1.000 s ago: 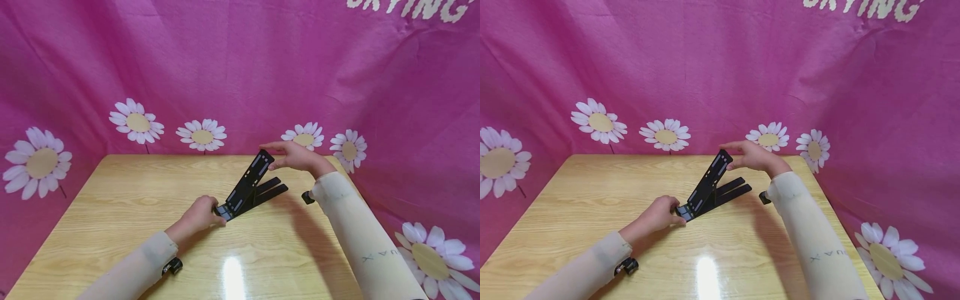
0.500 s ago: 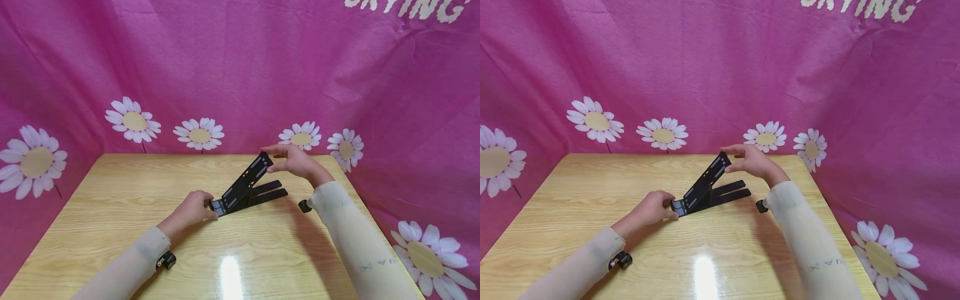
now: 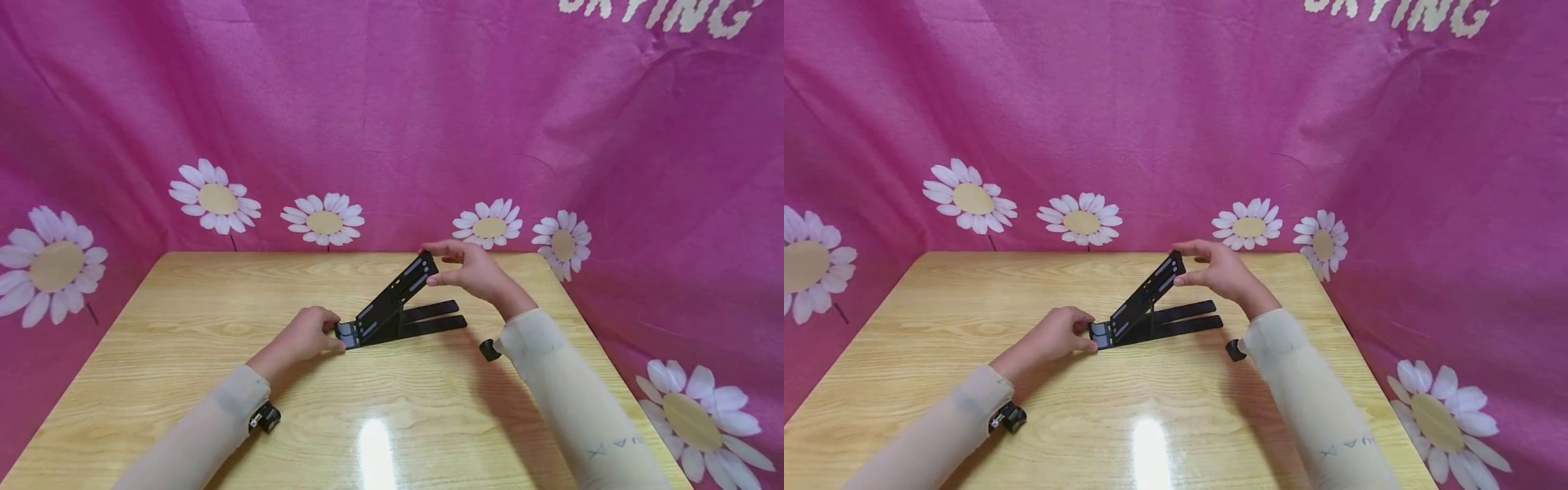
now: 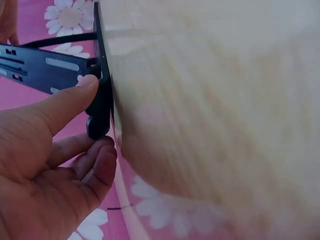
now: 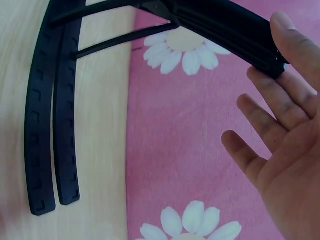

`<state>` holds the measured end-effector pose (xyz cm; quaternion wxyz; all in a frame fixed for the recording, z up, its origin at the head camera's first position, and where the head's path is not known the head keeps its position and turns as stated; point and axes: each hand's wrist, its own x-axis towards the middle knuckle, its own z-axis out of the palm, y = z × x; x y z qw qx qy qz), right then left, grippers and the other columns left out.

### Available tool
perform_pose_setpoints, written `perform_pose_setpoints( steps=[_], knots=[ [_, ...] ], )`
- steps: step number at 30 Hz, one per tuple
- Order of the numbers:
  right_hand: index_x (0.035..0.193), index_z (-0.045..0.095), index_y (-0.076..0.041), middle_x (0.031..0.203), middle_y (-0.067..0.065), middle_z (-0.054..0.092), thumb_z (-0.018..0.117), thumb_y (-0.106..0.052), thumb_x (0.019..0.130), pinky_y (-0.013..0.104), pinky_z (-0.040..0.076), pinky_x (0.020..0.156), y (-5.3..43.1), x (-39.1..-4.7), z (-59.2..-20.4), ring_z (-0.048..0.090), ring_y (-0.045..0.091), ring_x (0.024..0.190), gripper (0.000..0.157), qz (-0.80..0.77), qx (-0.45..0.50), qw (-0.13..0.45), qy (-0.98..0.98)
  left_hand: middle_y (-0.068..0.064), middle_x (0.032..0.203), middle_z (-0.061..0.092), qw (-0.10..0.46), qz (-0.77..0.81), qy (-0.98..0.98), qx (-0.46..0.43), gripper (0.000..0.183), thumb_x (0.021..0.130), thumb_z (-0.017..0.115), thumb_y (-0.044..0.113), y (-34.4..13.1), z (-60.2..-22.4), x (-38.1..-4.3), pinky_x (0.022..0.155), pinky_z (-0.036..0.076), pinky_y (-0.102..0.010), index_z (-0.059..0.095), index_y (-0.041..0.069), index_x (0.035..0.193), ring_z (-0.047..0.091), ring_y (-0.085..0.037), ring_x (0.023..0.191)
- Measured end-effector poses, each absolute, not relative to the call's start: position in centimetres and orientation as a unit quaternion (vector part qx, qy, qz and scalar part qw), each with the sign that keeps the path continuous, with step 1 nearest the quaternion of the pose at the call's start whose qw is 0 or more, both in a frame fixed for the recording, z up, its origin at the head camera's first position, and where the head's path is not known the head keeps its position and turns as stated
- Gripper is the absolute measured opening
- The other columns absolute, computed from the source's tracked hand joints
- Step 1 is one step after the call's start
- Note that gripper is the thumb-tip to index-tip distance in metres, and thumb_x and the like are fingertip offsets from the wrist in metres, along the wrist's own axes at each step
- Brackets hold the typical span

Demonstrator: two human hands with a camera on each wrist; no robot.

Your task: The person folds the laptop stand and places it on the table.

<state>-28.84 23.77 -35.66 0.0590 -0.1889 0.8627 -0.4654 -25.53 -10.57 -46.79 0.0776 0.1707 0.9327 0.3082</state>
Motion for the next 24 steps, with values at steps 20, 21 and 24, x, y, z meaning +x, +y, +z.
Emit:
perform_pose_setpoints(
  steps=[20, 21, 24],
  knots=[
    [0.152, 0.05, -0.022, 0.151, 0.002, 0.055, 0.083, -0.021, 0.088, 0.048, 0.037, 0.119, 23.5, -27.7, -37.2, 0.049, 0.026, 0.14, 0.072, -0.478, -0.245, 0.012, 0.843, -0.014, 0.114, 0.066, 0.125, 0.298, 0.932, 0.166, 0.069, 0.082, 0.088, 0.022, -11.0, -45.9, -26.0, 0.1, 0.051, -0.045, 0.059, -0.007, 0.137, 0.059, -0.024, 0.103],
    [0.152, 0.05, -0.021, 0.151, 0.002, 0.055, 0.083, -0.02, 0.088, 0.048, 0.037, 0.119, 23.7, -27.8, -37.3, 0.048, 0.026, 0.141, 0.073, -0.48, -0.25, 0.01, 0.841, -0.014, 0.116, 0.066, 0.123, 0.296, 0.932, 0.166, 0.072, 0.082, 0.089, 0.024, -10.9, -45.8, -25.9, 0.101, 0.051, -0.046, 0.057, -0.007, 0.139, 0.059, -0.024, 0.104],
    [0.153, 0.048, -0.019, 0.151, 0.004, 0.055, 0.083, -0.018, 0.088, 0.049, 0.036, 0.119, 24.2, -27.8, -37.6, 0.048, 0.026, 0.141, 0.073, -0.48, -0.264, 0.002, 0.836, -0.018, 0.129, 0.063, 0.113, 0.3, 0.932, 0.171, 0.08, 0.083, 0.088, 0.029, -10.4, -45.2, -25.6, 0.105, 0.049, -0.048, 0.052, -0.006, 0.145, 0.06, -0.028, 0.114]
  ],
)
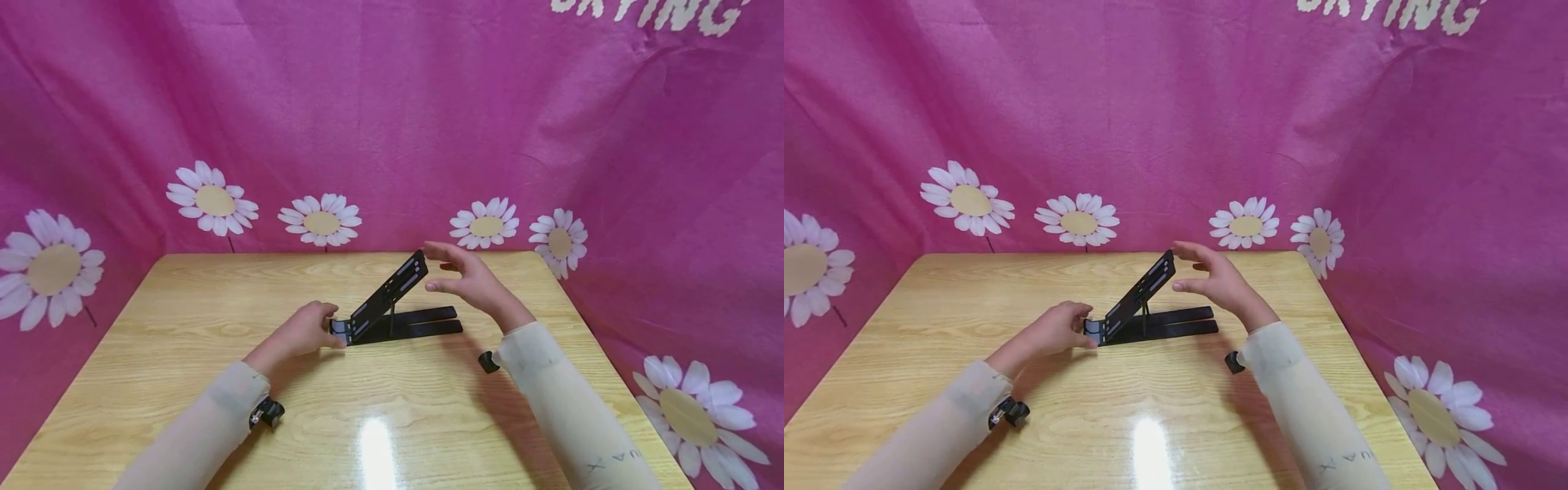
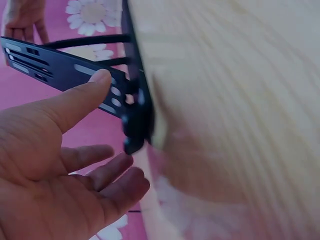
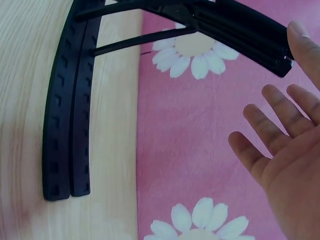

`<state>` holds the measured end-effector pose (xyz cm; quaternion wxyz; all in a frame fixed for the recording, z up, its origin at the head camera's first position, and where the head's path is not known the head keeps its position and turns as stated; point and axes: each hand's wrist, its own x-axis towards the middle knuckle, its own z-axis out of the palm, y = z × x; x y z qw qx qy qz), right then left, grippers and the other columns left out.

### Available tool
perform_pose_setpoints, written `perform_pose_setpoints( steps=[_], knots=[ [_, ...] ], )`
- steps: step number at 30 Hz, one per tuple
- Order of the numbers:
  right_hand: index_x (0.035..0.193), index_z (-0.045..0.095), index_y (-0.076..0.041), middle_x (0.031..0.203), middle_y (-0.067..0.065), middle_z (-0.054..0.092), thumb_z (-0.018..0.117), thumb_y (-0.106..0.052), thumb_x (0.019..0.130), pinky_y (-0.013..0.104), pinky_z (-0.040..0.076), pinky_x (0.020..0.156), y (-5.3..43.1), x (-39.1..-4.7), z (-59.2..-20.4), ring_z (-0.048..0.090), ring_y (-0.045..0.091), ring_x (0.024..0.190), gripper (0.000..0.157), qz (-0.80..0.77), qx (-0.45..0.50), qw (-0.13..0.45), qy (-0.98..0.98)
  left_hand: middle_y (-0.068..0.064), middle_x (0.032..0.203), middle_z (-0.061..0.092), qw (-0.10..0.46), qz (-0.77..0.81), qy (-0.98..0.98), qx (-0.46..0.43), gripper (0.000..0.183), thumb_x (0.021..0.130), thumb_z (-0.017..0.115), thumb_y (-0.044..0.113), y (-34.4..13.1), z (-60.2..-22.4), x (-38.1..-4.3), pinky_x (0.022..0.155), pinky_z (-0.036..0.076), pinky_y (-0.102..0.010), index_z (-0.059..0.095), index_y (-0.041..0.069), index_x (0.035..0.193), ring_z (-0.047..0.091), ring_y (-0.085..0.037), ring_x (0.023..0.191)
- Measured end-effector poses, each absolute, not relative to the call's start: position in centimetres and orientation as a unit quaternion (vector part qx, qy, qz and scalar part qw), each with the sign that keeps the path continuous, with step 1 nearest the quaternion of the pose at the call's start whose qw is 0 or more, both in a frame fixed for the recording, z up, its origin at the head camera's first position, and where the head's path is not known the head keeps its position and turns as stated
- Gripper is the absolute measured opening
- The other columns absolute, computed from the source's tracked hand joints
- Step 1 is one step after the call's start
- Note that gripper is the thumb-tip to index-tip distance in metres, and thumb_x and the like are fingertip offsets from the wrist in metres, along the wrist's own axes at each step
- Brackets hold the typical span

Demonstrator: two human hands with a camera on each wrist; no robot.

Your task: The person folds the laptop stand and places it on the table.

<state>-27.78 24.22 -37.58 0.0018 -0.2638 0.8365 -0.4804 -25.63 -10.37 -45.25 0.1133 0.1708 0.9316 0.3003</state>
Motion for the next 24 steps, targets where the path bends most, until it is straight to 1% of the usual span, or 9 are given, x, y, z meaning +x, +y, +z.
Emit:
perform_pose_setpoints(
  steps=[3, 6, 9, 12, 15, 20, 22, 24],
  knots=[
    [0.152, 0.049, -0.015, 0.151, 0.006, 0.055, 0.083, -0.017, 0.088, 0.05, 0.036, 0.119, 24.8, -27.8, -38.0, 0.047, 0.028, 0.141, 0.073, -0.475, -0.267, -0.002, 0.839, -0.021, 0.144, 0.055, 0.101, 0.319, 0.925, 0.179, 0.083, 0.085, 0.085, 0.034, -9.8, -44.5, -25.3, 0.109, 0.046, -0.051, 0.047, -0.003, 0.15, 0.056, -0.035, 0.129],
    [0.151, 0.05, -0.011, 0.153, 0.007, 0.053, 0.083, -0.017, 0.088, 0.051, 0.035, 0.119, 25.6, -27.7, -38.5, 0.046, 0.029, 0.142, 0.072, -0.466, -0.26, 0.0, 0.846, -0.018, 0.149, 0.052, 0.072, 0.341, 0.917, 0.191, 0.084, 0.086, 0.084, 0.04, -8.9, -43.7, -25.3, 0.112, 0.044, -0.052, 0.048, 0.001, 0.151, 0.051, -0.035, 0.135],
    [0.151, 0.052, -0.013, 0.154, 0.006, 0.052, 0.083, -0.02, 0.087, 0.053, 0.033, 0.12, 26.5, -27.5, -39.2, 0.044, 0.03, 0.143, 0.071, -0.456, -0.245, 0.007, 0.856, -0.014, 0.149, 0.053, 0.036, 0.368, 0.907, 0.2, 0.083, 0.085, 0.084, 0.042, -7.9, -42.9, -25.2, 0.113, 0.042, -0.053, 0.049, 0.005, 0.151, 0.05, -0.033, 0.136],
    [0.15, 0.053, -0.017, 0.154, 0.004, 0.051, 0.084, -0.024, 0.086, 0.055, 0.032, 0.12, 27.3, -27.4, -40.0, 0.043, 0.031, 0.144, 0.071, -0.444, -0.229, 0.018, 0.866, -0.01, 0.149, 0.054, 0.002, 0.386, 0.898, 0.214, 0.08, 0.086, 0.083, 0.043, -6.8, -42.1, -25.1, 0.112, 0.044, -0.052, 0.05, 0.01, 0.151, 0.052, -0.031, 0.135],
    [0.151, 0.052, -0.018, 0.156, 0.004, 0.049, 0.085, -0.027, 0.086, 0.058, 0.029, 0.12, 28.0, -27.3, -40.9, 0.04, 0.033, 0.145, 0.074, -0.429, -0.22, 0.032, 0.875, -0.008, 0.149, 0.053, -0.024, 0.397, 0.888, 0.229, 0.079, 0.087, 0.082, 0.043, -5.7, -41.3, -25.0, 0.11, 0.045, -0.051, 0.05, 0.012, 0.152, 0.053, -0.032, 0.134],
    [0.152, 0.051, -0.021, 0.158, 0.003, 0.046, 0.086, -0.033, 0.084, 0.062, 0.026, 0.121, 29.1, -27.5, -42.6, 0.036, 0.034, 0.148, 0.077, -0.408, -0.212, 0.057, 0.886, -0.007, 0.152, 0.05, -0.045, 0.407, 0.881, 0.237, 0.081, 0.087, 0.081, 0.046, -4.1, -40.2, -24.8, 0.112, 0.044, -0.052, 0.048, 0.014, 0.153, 0.05, -0.03, 0.138],
    [0.151, 0.051, -0.023, 0.159, 0.002, 0.045, 0.086, -0.031, 0.084, 0.063, 0.025, 0.121, 29.5, -27.6, -43.3, 0.033, 0.032, 0.15, 0.076, -0.402, -0.209, 0.065, 0.889, -0.007, 0.153, 0.049, -0.048, 0.41, 0.88, 0.236, 0.082, 0.087, 0.08, 0.048, -3.5, -39.9, -24.9, 0.113, 0.043, -0.052, 0.047, 0.014, 0.154, 0.048, -0.029, 0.14],
    [0.15, 0.052, -0.024, 0.159, 0.001, 0.045, 0.086, -0.025, 0.084, 0.063, 0.024, 0.121, 29.8, -27.7, -44.0, 0.032, 0.031, 0.151, 0.074, -0.402, -0.202, 0.071, 0.89, -0.007, 0.153, 0.049, -0.049, 0.414, 0.877, 0.237, 0.082, 0.087, 0.079, 0.049, -2.9, -39.7, -25.0, 0.113, 0.043, -0.051, 0.047, 0.015, 0.154, 0.048, -0.029, 0.139]
  ],
)
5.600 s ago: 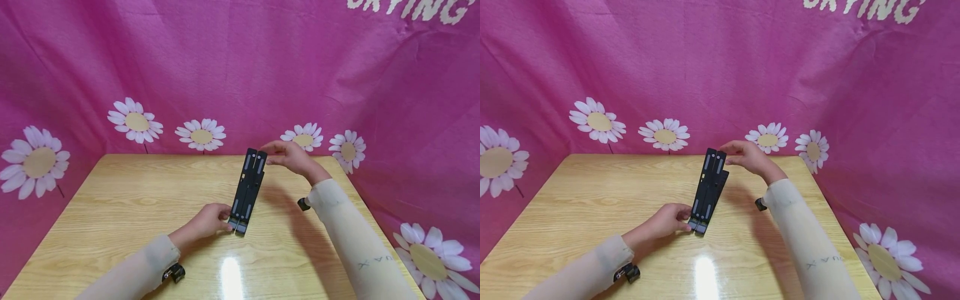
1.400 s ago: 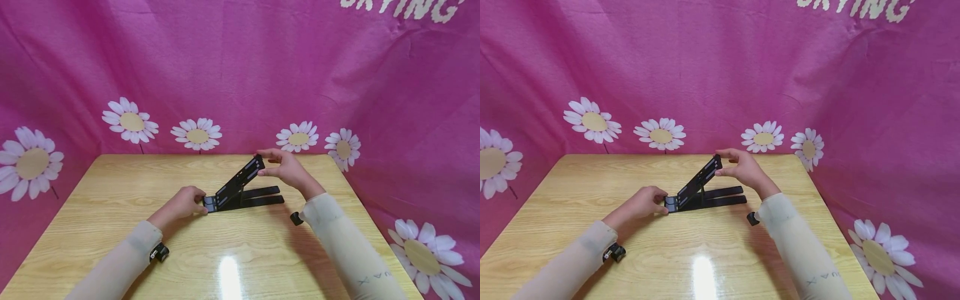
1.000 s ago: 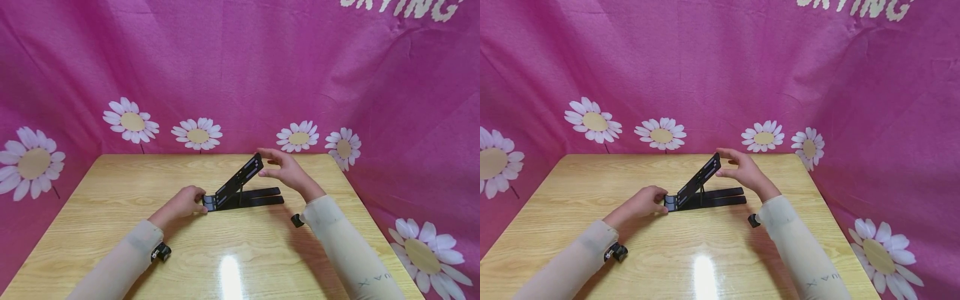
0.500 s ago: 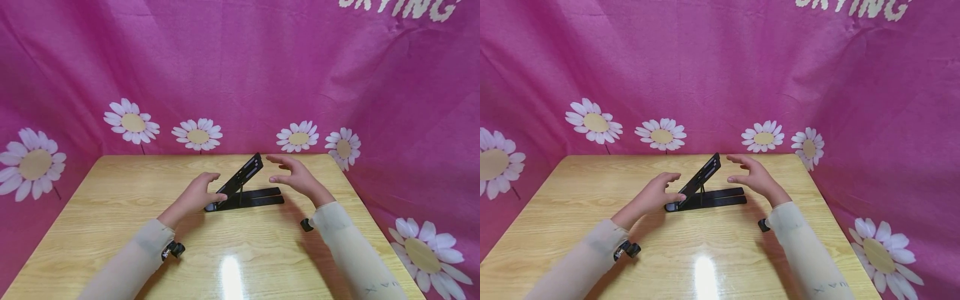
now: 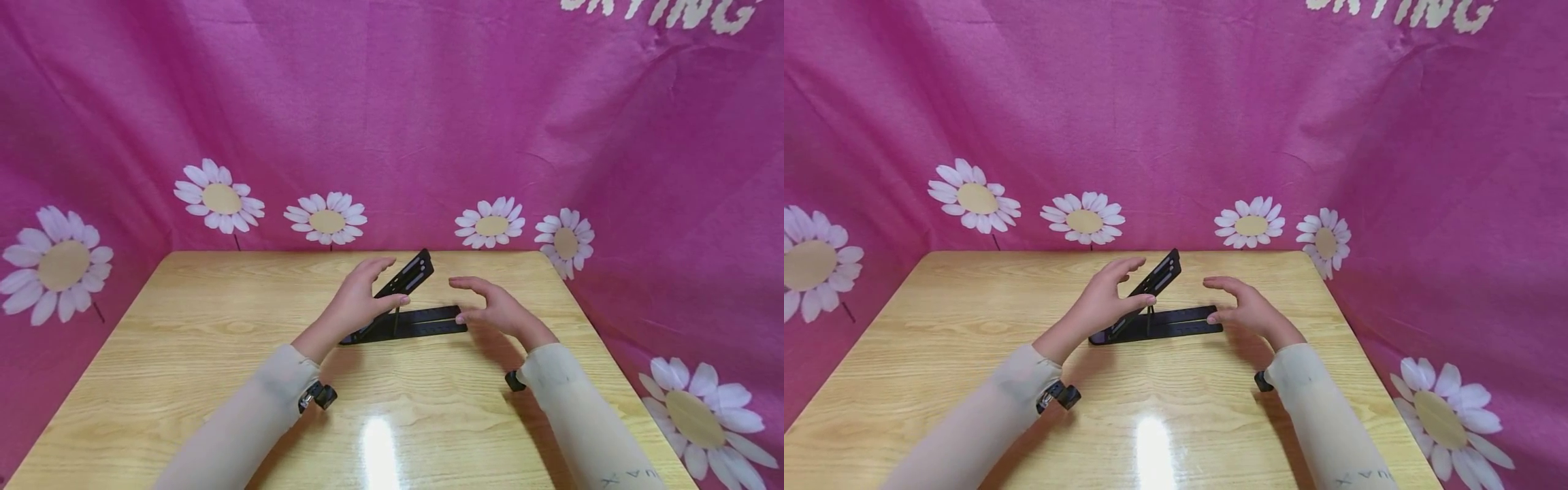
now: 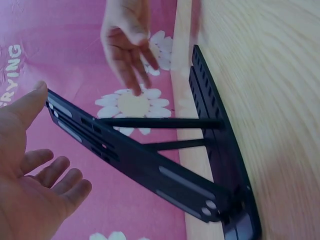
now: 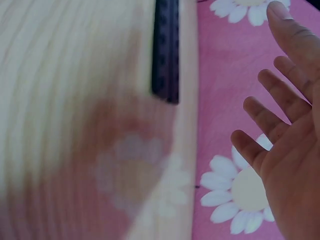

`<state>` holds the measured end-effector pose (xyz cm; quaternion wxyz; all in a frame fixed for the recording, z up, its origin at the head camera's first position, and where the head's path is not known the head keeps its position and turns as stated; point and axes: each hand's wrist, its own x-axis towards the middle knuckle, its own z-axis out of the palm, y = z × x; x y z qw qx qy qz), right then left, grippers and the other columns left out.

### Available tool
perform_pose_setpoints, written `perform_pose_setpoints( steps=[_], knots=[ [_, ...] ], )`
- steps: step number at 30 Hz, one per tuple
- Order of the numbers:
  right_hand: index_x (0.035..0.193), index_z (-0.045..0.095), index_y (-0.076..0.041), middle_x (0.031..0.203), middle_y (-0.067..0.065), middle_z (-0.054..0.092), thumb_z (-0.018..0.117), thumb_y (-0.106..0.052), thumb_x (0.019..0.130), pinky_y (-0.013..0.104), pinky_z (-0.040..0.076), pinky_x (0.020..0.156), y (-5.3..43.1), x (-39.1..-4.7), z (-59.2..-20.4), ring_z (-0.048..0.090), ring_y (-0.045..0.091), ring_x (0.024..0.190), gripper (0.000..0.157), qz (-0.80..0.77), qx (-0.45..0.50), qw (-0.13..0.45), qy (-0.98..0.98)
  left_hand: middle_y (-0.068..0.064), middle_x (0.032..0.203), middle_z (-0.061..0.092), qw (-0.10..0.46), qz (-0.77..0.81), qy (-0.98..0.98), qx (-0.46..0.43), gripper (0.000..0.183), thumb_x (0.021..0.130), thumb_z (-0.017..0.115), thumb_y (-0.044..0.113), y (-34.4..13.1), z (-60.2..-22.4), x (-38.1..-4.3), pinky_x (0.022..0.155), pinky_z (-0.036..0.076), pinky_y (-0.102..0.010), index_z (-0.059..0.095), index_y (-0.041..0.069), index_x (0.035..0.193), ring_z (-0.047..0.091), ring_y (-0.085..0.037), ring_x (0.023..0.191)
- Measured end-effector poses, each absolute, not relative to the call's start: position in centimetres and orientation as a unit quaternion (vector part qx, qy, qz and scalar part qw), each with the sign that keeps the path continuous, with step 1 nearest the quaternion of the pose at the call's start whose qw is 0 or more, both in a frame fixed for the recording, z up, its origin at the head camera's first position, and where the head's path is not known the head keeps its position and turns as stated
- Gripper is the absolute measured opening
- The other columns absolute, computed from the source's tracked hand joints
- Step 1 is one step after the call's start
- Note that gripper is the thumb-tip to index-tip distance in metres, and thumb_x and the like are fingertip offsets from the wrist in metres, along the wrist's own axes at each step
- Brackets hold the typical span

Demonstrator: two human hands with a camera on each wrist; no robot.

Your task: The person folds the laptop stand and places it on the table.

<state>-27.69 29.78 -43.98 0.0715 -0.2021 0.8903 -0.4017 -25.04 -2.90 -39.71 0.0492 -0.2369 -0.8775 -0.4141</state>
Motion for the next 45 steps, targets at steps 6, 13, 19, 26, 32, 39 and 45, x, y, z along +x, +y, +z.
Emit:
perform_pose_setpoints(
  steps=[6, 13, 19, 26, 32, 39, 45],
  knots=[
    [0.149, 0.053, -0.025, 0.161, 0.0, 0.041, 0.084, -0.015, 0.086, 0.067, 0.017, 0.121, 30.8, -27.7, -45.6, 0.025, 0.033, 0.154, 0.072, -0.393, -0.181, 0.095, 0.897, -0.005, 0.155, 0.047, 0.057, -0.422, -0.875, -0.232, 0.083, 0.086, 0.08, 0.051, -1.3, -39.0, -25.5, 0.112, 0.044, -0.051, 0.046, 0.018, 0.155, 0.048, -0.028, 0.138],
    [0.153, 0.048, -0.013, 0.166, 0.005, 0.034, 0.082, -0.011, 0.087, 0.063, 0.013, 0.124, 31.4, -28.0, -46.9, 0.021, 0.035, 0.155, 0.075, -0.412, -0.175, 0.142, 0.883, -0.007, 0.155, 0.048, 0.06, -0.418, -0.876, -0.233, 0.082, 0.087, 0.08, 0.048, -0.1, -38.6, -26.1, 0.118, 0.038, -0.05, 0.046, 0.016, 0.154, 0.043, -0.028, 0.144],
    [0.153, 0.049, -0.009, 0.167, 0.008, 0.031, 0.084, -0.011, 0.085, 0.06, 0.011, 0.125, 31.7, -28.7, -47.9, 0.017, 0.036, 0.156, 0.076, -0.411, -0.181, 0.157, 0.88, -0.008, 0.153, 0.05, 0.057, -0.419, -0.878, -0.226, 0.079, 0.088, 0.081, 0.045, 0.6, -38.5, -26.4, 0.115, 0.042, -0.05, 0.048, 0.015, 0.153, 0.048, -0.029, 0.139],
    [0.152, 0.051, -0.014, 0.168, 0.003, 0.029, 0.082, -0.012, 0.086, 0.061, 0.005, 0.125, 31.5, -29.1, -48.6, 0.007, 0.033, 0.158, 0.073, -0.422, -0.152, 0.181, 0.875, -0.01, 0.147, 0.054, 0.045, -0.435, -0.871, -0.226, 0.072, 0.09, 0.081, 0.036, 1.2, -38.5, -26.6, 0.104, 0.052, -0.045, 0.051, 0.012, 0.151, 0.057, -0.03, 0.126],
    [0.149, 0.055, -0.013, 0.165, 0.001, 0.036, 0.08, -0.014, 0.089, 0.061, 0.007, 0.125, 31.2, -29.6, -48.5, 0.011, 0.032, 0.158, 0.065, -0.37, -0.179, 0.163, 0.897, -0.009, 0.144, 0.056, 0.039, -0.436, -0.87, -0.228, 0.069, 0.092, 0.078, 0.037, 1.4, -38.3, -26.6, 0.103, 0.053, -0.042, 0.052, 0.013, 0.15, 0.058, -0.027, 0.123],
    [0.146, 0.058, -0.011, 0.163, 0.002, 0.04, 0.079, -0.013, 0.089, 0.061, 0.009, 0.125, 30.9, -29.6, -48.1, 0.015, 0.034, 0.157, 0.06, -0.349, -0.185, 0.158, 0.905, -0.007, 0.143, 0.056, 0.033, -0.436, -0.87, -0.226, 0.067, 0.092, 0.077, 0.037, 1.5, -38.0, -26.6, 0.102, 0.054, -0.042, 0.053, 0.015, 0.15, 0.059, -0.025, 0.121],
    [0.143, 0.06, -0.015, 0.162, 0.002, 0.04, 0.08, -0.013, 0.089, 0.059, 0.017, 0.125, 30.9, -29.6, -48.0, 0.023, 0.034, 0.155, 0.057, -0.38, -0.165, 0.176, 0.893, -0.008, 0.141, 0.057, 0.036, -0.444, -0.866, -0.227, 0.065, 0.091, 0.079, 0.033, 1.6, -38.0, -26.7, 0.103, 0.053, -0.043, 0.055, 0.013, 0.148, 0.059, -0.028, 0.122]
  ],
)
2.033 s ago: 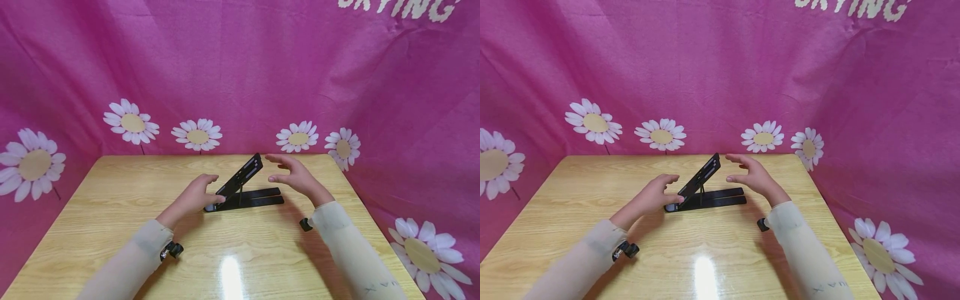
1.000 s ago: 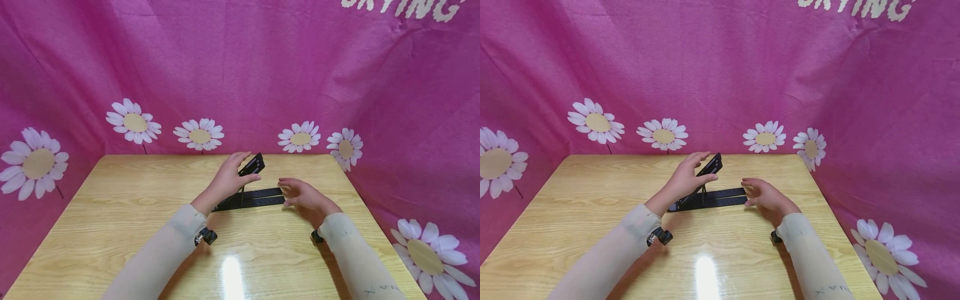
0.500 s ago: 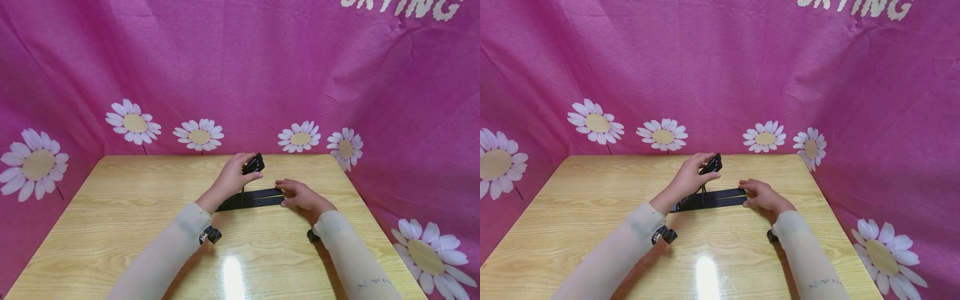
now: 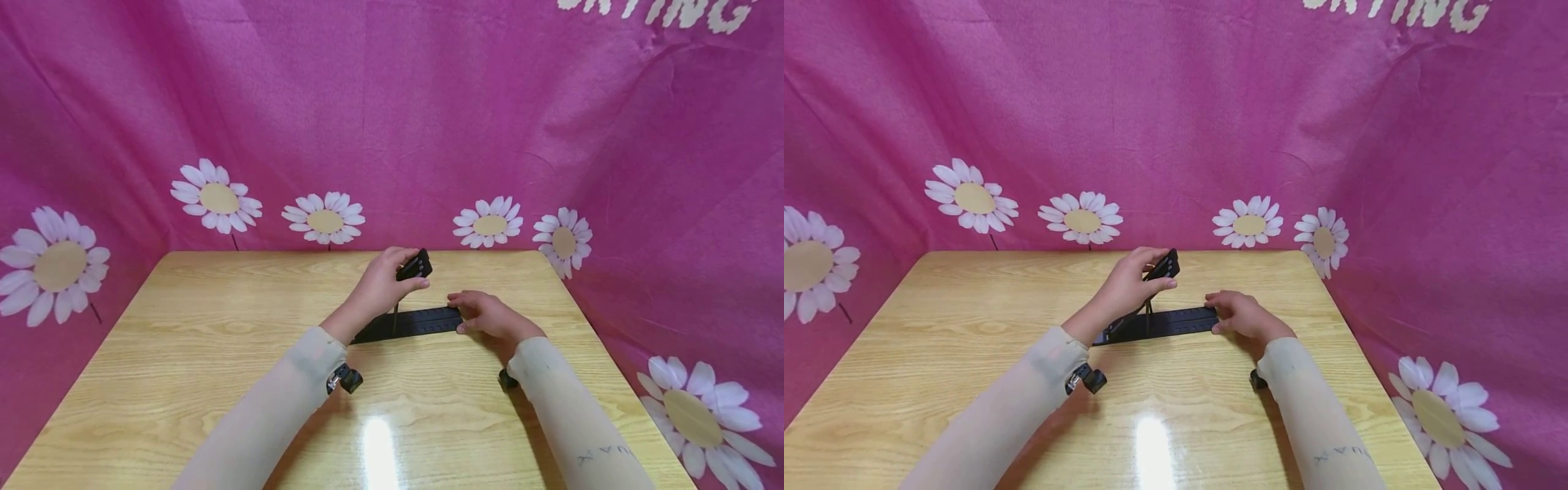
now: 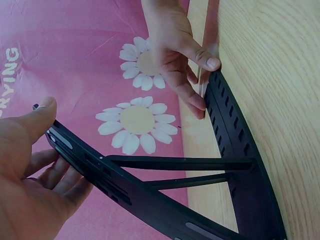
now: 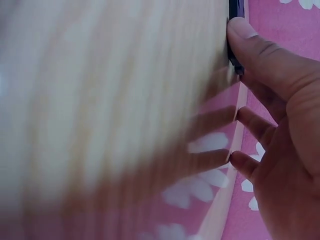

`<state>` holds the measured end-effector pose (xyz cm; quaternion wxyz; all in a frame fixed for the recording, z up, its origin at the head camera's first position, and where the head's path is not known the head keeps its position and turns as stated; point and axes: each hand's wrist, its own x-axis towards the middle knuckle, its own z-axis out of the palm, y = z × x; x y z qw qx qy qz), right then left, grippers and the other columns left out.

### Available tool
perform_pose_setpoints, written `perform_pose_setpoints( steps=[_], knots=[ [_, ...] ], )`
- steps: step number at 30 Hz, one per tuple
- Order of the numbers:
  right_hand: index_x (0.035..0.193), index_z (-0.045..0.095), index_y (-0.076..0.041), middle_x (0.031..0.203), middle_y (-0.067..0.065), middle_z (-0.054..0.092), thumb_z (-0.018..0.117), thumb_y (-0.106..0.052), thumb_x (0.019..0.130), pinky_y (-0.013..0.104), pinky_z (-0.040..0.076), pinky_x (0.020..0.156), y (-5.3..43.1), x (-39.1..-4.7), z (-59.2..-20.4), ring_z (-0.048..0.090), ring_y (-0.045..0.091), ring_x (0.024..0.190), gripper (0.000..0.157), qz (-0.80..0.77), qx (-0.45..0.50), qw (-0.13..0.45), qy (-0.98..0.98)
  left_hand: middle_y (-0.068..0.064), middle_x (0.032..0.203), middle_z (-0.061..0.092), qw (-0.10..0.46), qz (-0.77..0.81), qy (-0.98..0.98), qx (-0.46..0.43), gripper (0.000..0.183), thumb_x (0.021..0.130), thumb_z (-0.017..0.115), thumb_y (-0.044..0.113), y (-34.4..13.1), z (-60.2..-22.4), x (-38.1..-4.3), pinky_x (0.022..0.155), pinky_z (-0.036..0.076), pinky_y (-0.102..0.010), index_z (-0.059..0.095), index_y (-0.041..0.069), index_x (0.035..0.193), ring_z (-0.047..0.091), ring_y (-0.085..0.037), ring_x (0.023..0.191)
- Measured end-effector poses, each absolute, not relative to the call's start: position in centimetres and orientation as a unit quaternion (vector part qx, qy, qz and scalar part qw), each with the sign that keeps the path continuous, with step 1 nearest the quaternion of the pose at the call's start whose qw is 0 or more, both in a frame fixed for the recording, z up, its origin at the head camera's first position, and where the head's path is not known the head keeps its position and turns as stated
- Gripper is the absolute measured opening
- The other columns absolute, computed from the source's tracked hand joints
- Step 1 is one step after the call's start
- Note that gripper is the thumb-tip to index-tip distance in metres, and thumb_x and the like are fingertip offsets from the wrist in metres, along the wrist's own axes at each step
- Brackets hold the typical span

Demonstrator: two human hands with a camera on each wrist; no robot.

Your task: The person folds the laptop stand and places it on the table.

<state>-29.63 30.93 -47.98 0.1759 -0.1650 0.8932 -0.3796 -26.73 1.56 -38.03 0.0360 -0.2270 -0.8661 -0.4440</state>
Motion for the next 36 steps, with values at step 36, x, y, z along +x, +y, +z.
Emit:
perform_pose_setpoints(
  steps=[36],
  knots=[
    [0.137, 0.066, -0.019, 0.161, -0.005, 0.043, 0.087, -0.021, 0.081, 0.06, 0.011, 0.125, 30.8, -28.0, -47.7, 0.016, 0.029, 0.158, 0.059, -0.318, -0.178, 0.179, 0.914, -0.007, 0.145, 0.051, -0.04, -0.418, -0.835, -0.355, 0.061, 0.097, 0.072, 0.028, -0.8, -37.4, -29.3, 0.115, 0.043, -0.047, 0.049, 0.012, 0.151, 0.052, -0.026, 0.135]
  ],
)
